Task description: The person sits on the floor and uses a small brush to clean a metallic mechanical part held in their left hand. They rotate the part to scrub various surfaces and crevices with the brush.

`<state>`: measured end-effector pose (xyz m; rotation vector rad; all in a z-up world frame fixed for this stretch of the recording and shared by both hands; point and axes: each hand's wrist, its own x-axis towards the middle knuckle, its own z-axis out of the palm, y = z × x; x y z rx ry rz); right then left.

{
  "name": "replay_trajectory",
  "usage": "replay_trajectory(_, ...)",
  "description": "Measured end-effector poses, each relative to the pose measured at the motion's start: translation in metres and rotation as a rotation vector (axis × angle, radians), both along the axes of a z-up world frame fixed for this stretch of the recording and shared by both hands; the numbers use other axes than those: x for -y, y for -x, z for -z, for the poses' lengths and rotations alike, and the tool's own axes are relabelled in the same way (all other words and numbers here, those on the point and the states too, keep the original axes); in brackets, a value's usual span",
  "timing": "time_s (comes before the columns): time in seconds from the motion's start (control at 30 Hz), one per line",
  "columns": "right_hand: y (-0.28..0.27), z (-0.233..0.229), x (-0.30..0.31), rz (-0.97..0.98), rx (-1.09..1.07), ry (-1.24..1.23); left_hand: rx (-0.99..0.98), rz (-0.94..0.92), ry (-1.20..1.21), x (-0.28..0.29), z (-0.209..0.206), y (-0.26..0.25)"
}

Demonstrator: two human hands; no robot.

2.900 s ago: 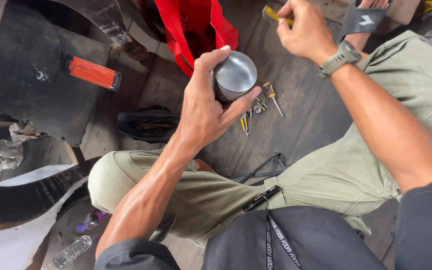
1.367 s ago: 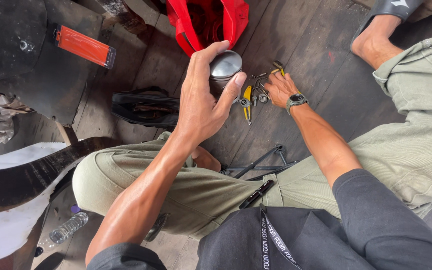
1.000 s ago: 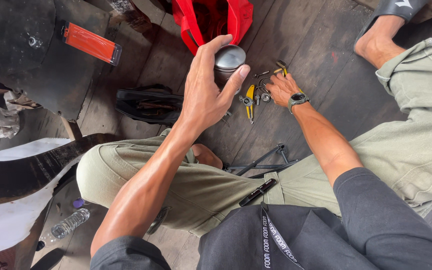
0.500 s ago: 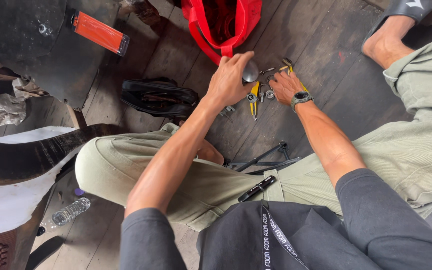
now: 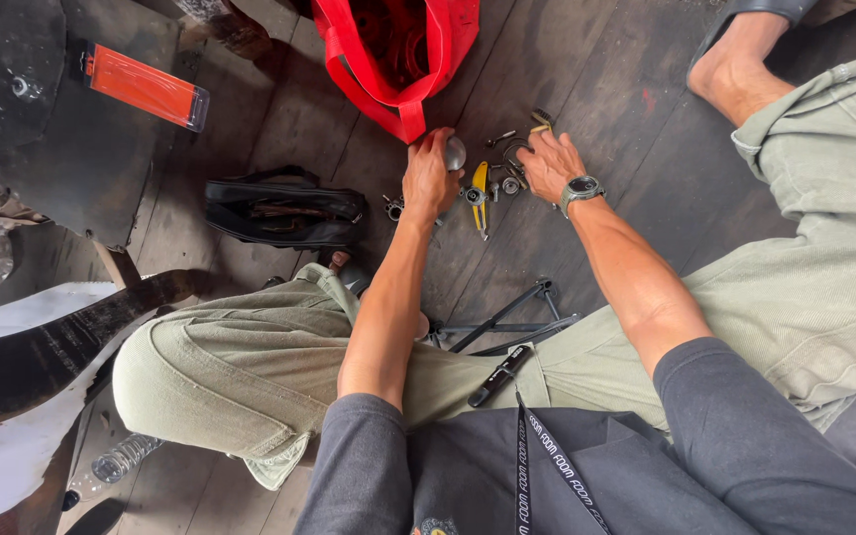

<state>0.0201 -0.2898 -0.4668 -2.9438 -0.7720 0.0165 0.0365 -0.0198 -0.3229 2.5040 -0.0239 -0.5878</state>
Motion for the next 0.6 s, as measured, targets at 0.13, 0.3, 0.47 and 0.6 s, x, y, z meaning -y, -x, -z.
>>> replay_trajectory(0.13, 0.002, -0.003, -0.01, -0.001, 0.023, 0.016, 0.022, 0.017, -0.075, -0.007, 0.012, -0.002)
replay_trajectory(0.3, 0.006, -0.036, -0.051, 0.008, -0.136, -0.218, -0.017, -0.115, 0.019, -0.016, 0.035, 0.0)
replay_trajectory(0.47, 0.018, -0.049, -0.081, -0.022, -0.265, -0.23, 0.038, -0.124, 0.041, -0.023, 0.094, 0.002)
replay_trajectory(0.6, 0.026, -0.014, -0.084, -0.025, -0.182, -0.2, 0.034, -0.146, 0.057, -0.024, 0.091, 0.008)
